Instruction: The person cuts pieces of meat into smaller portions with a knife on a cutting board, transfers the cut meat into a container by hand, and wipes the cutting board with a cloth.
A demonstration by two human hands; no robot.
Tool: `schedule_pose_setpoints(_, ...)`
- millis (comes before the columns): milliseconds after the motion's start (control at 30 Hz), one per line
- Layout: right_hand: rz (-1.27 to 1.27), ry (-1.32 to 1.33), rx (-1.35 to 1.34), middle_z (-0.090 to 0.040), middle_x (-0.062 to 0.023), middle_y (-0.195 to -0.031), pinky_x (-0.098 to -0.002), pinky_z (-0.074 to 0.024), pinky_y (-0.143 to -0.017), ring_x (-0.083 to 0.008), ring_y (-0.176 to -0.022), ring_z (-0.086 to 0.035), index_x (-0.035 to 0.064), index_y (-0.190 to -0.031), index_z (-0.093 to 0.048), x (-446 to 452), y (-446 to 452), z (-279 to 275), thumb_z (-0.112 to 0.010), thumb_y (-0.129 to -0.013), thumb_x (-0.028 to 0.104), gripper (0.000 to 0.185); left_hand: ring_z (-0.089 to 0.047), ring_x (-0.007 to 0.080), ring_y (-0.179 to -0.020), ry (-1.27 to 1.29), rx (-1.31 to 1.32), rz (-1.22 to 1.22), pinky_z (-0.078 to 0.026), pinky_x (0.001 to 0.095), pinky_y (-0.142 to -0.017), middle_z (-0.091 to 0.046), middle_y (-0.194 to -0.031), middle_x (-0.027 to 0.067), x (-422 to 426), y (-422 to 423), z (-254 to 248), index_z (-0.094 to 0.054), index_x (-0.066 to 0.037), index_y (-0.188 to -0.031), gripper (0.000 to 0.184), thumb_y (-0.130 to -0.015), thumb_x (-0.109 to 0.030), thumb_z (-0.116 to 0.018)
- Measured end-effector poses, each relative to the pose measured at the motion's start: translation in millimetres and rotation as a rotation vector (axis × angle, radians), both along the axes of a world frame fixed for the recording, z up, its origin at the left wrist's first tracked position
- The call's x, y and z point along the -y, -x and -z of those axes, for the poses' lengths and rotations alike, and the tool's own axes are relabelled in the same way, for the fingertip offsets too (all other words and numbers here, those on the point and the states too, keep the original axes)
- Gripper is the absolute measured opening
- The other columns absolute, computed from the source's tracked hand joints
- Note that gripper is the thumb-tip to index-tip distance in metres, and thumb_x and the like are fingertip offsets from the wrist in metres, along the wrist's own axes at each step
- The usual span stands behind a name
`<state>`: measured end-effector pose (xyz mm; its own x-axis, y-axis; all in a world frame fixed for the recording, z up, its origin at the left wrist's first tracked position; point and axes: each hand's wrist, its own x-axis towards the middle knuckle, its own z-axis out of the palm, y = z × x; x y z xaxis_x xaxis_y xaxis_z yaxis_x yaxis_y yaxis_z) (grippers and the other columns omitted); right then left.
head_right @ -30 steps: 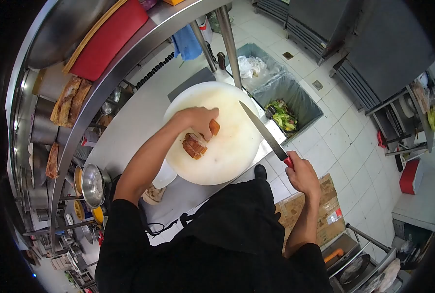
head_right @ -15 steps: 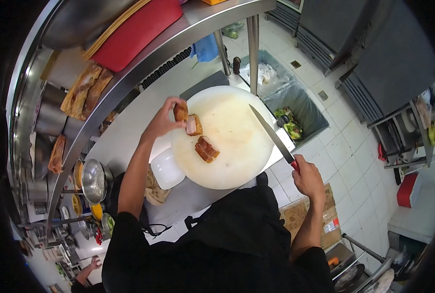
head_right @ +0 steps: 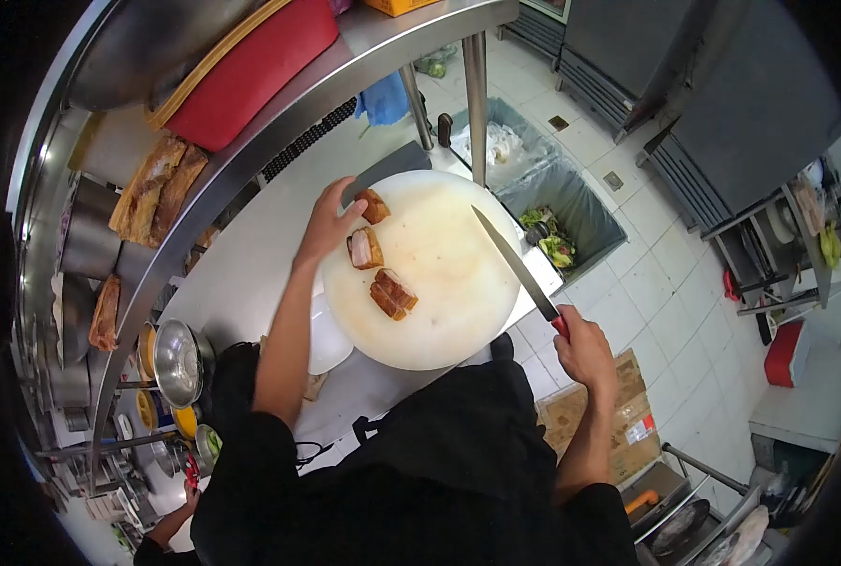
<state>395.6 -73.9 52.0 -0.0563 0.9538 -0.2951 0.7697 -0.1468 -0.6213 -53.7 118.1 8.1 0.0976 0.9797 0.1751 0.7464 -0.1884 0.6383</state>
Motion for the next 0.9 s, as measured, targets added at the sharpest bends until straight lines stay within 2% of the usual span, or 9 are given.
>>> schedule_pose_setpoints(33, 0.001, -0.001, -0.001, -0.068, -0.0289, -0.093, -0.0524, -0.0501, -0.081, -0.0483, -0.091, -0.065, 0.0069, -0.126, -0.056, -1, 0, 0, -0.058, -0.085, 0.01, 0.041, -0.047, 0.0352, -0.136, -0.001, -0.001, 0.001, -0.041, 0.0432, -0.112, -0.047, -0.148, 0.0175, 16, -19, -13, -0.046, -0.015, -0.148, 0.07, -0.087, -0.029, -0.077)
schedule_pose_setpoints(100, -0.001, 0.018, 0.006, -0.068, -0.0289, -0.093, -0.0524, -0.05, -0.081, -0.0482, -0.092, -0.065, 0.0073, -0.126, -0.056, -4, 1, -2, -0.058, -0.085, 0.01, 0.041, -0.046, 0.0391, -0.136, 0.44, -0.227, -0.35, -0.042, 0.046, -0.112, -0.04, -0.15, 0.0192, 48, -59, -55, -0.032, -0.019, -0.156, 0.088, -0.082, -0.032, -0.08)
schedule_pose_setpoints(133, -0.013, 0.02, 0.011, -0.068, -0.0289, -0.093, -0.0524, -0.05, -0.081, -0.0482, -0.092, -0.065, 0.0073, -0.126, -0.056, -5, 2, -2, -0.058, -0.085, 0.01, 0.041, -0.047, 0.0422, -0.134, 0.514, -0.276, -0.231, -0.043, 0.0468, -0.112, -0.035, -0.151, 0.0204, 52, -53, -45, -0.02, -0.022, -0.159, 0.103, -0.077, -0.031, -0.082)
schedule_pose_setpoints(267, -0.039, -0.008, 0.027, -0.068, -0.0286, -0.092, -0.0528, -0.0497, -0.08, -0.0484, -0.091, -0.065, 0.0078, -0.126, -0.056, -16, 7, -4, -0.058, -0.085, 0.01, 0.041, -0.048, 0.0411, -0.136, 0.397, -0.192, 0.117, -0.043, 0.0445, -0.112, -0.036, -0.153, 0.0221, 50, -11, -23, -0.021, -0.02, -0.159, 0.105, -0.072, -0.025, -0.079)
schedule_pose_setpoints(533, -0.045, -0.029, 0.031, -0.068, -0.0283, -0.093, -0.0528, -0.0497, -0.081, -0.0482, -0.091, -0.065, 0.0074, -0.126, -0.056, -15, 14, 5, -0.058, -0.085, 0.01, 0.041, -0.048, 0.0407, -0.136, 0.408, -0.328, -0.205, -0.042, 0.0448, -0.112, -0.041, -0.152, 0.0203, -13, -57, -43, -0.032, -0.018, -0.156, 0.101, -0.07, -0.027, -0.084)
schedule_pose_setpoints(600, -0.06, -0.023, -0.008, -0.068, -0.0281, -0.094, -0.0529, -0.0497, -0.081, -0.048, -0.092, -0.065, 0.0072, -0.127, -0.056, -14, 12, 2, -0.059, -0.085, 0.01, 0.042, -0.045, 0.039, -0.138, 0.329, -0.337, 0.142, -0.04, 0.0454, -0.113, -0.042, -0.153, 0.0155, -22, -39, -35, -0.038, -0.02, -0.153, 0.091, -0.073, -0.025, -0.082)
schedule_pose_setpoints(700, -0.042, -0.005, 0.008, -0.068, -0.0279, -0.094, -0.0526, -0.0499, -0.082, -0.0475, -0.092, -0.065, 0.0068, -0.127, -0.056, -10, 7, 1, -0.059, -0.085, 0.01, 0.042, -0.042, 0.0366, -0.139, 0.231, -0.498, 0.175, -0.037, 0.0459, -0.115, -0.044, -0.152, 0.0113, 18, -37, -63, -0.045, -0.018, -0.149, 0.082, -0.074, -0.02, -0.079)
schedule_pose_setpoints(767, -0.032, 0.012, 0.002, -0.068, -0.0279, -0.095, -0.0522, -0.05, -0.082, -0.0474, -0.093, -0.065, 0.0066, -0.127, -0.056, -10, 3, -1, -0.059, -0.085, 0.01, 0.042, -0.039, 0.0346, -0.141, 0.257, -0.404, 0.573, -0.034, 0.0446, -0.116, -0.043, -0.154, 0.0109, 45, -31, -67, -0.049, -0.019, -0.147, 0.081, -0.072, -0.019, -0.079)
schedule_pose_setpoints(900, -0.05, 0.021, 0.007, -0.068, -0.0279, -0.095, -0.0513, -0.0503, -0.082, -0.0471, -0.093, -0.065, 0.0059, -0.127, -0.056, -12, -1, -3, -0.059, -0.085, 0.01, 0.043, -0.053, 0.0284, -0.123, 0.087, -0.648, 0.757, -0.043, 0.0437, -0.101, -0.058, -0.128, 0.0086, 96, -58, -42, -0.061, -0.015, -0.126, 0.057, -0.071, -0.016, -0.077)
